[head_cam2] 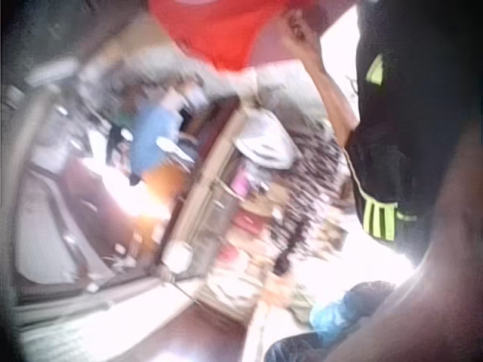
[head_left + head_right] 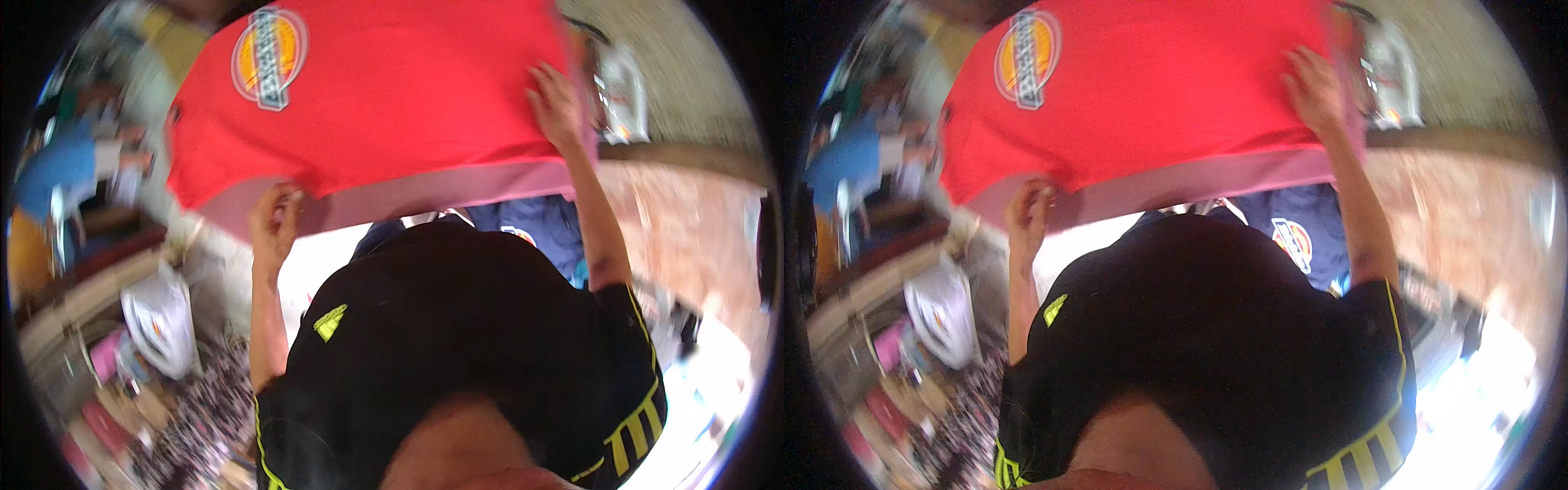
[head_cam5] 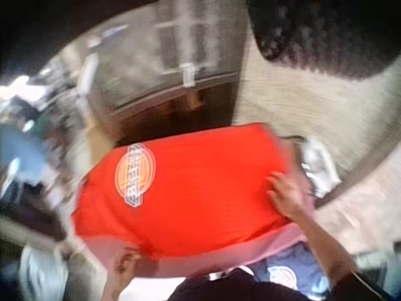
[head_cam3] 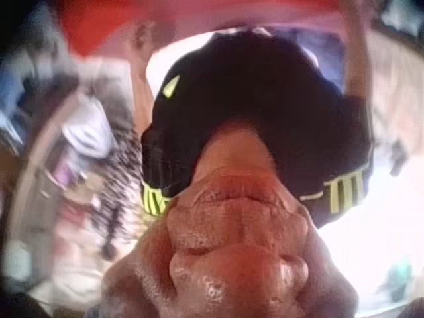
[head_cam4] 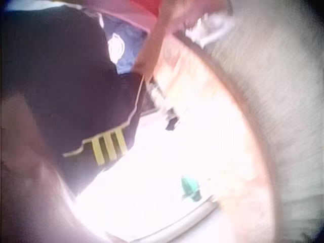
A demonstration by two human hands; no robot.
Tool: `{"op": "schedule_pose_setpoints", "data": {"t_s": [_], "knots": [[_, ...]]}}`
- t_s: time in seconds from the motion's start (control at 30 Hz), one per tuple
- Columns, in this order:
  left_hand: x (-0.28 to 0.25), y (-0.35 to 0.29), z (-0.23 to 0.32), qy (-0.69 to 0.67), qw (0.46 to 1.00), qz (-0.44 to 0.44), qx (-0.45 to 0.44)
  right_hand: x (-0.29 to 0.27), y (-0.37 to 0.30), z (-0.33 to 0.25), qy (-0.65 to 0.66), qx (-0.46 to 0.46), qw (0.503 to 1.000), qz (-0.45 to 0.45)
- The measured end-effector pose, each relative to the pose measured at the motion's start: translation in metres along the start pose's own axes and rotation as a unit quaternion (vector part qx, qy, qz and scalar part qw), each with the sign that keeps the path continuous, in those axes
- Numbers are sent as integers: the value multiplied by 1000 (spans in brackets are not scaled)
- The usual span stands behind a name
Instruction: The person irons a red Dickies t-shirt on a pink ironing board. They smooth the fabric, flip the shirt to iron different sections, and use a white electric iron to remove wrinkles. The person handles the shirt and iron repeatedly throughout the clip.
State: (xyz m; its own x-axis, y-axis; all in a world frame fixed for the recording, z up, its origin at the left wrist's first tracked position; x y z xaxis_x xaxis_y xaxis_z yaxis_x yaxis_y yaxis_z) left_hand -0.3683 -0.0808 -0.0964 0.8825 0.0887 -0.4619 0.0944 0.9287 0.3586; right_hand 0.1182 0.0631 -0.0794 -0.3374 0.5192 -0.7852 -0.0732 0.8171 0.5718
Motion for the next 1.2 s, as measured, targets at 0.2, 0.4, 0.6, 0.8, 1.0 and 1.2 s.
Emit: {"op": "schedule_pose_setpoints", "data": {"t_s": [0.2,0.4,0.6,0.8,1.0,1.2], "knots": [[93,85,55,315,923,-82,205,0,-5,16,-85,117,986,-80],[141,88,17,417,877,-185,150,-15,-50,38,-121,141,975,-120],[229,128,68,349,883,-214,231,-21,-54,49,-113,132,976,-134],[403,134,143,242,843,-302,374,-114,11,139,-44,96,992,61],[443,103,168,174,827,-345,409,-101,39,246,60,350,931,-85],[439,99,171,200,820,-331,422,-75,45,249,240,433,843,-211]]}}
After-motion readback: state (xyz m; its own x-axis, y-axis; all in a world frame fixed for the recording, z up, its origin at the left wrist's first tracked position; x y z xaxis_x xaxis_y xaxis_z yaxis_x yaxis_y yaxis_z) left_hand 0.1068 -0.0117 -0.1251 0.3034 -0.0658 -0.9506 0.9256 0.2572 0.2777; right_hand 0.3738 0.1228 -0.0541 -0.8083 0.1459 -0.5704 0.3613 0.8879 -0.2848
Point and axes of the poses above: each hand's wrist, its own y-axis towards the middle knuckle, its own x-axis out of the palm, z = x × y, the point moved 10 cm from there along y, towards the middle knuckle, and after that the axes turned 15 degrees about x, right-handed, at the moved point
